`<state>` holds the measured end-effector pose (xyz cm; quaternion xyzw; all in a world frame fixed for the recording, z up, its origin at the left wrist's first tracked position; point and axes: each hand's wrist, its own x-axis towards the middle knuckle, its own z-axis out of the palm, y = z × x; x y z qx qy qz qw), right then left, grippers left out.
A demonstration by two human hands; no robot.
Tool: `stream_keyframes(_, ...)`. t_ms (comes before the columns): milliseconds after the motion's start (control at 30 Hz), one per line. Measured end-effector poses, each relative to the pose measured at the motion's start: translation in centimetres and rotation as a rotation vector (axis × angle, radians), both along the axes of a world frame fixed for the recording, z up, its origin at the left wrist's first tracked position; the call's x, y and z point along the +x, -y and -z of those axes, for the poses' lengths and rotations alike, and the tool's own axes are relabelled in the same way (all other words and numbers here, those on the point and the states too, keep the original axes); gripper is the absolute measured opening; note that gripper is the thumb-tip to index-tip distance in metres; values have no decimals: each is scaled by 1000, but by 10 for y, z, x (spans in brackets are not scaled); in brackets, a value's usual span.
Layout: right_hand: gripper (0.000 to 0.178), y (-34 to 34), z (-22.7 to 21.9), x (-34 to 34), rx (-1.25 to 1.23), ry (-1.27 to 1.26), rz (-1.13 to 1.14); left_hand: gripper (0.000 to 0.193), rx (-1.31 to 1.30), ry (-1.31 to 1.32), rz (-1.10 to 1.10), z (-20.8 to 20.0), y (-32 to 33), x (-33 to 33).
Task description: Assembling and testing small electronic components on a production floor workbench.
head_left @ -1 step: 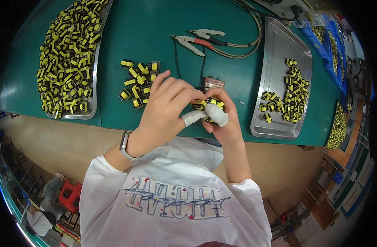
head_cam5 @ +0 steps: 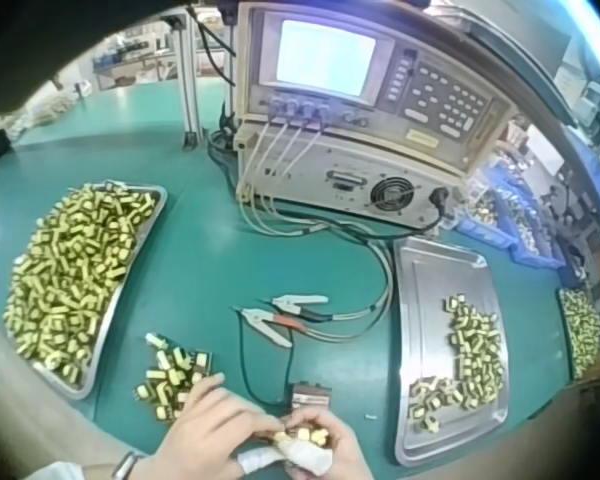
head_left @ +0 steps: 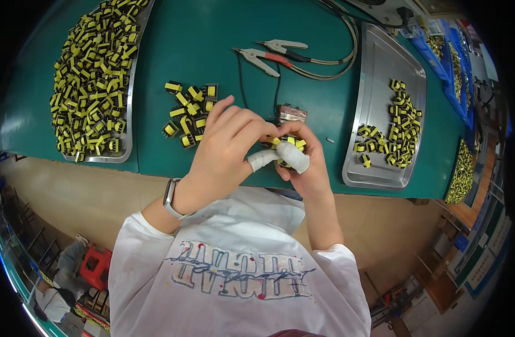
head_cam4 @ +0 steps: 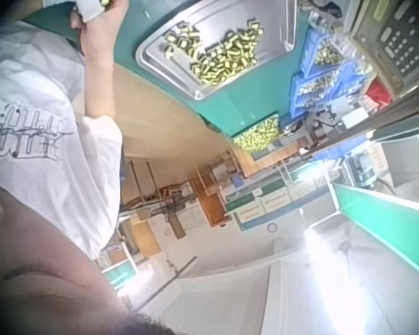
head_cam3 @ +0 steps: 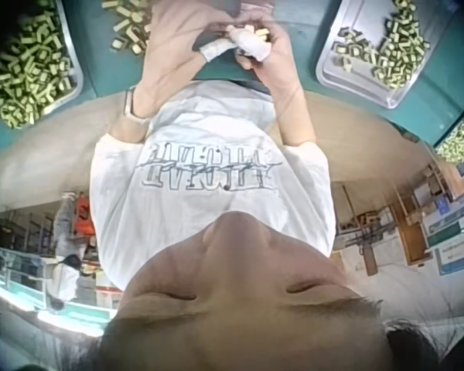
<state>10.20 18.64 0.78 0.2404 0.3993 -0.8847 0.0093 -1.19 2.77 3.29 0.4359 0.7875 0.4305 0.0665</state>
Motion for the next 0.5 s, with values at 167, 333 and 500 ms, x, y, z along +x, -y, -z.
stream_keyframes(167, 25, -4, -8, 0, 89, 39, -44, 36, 72, -2, 85, 4, 5, -4)
stream_keyframes(333, 24, -26, -2, 1, 1205, -139, 64, 46, -153, -98, 55, -16, 16, -19)
stream_keyframes(500, 31, -31, 1, 3, 1448, -108, 20, 43, -464, -293, 21, -4, 32, -26)
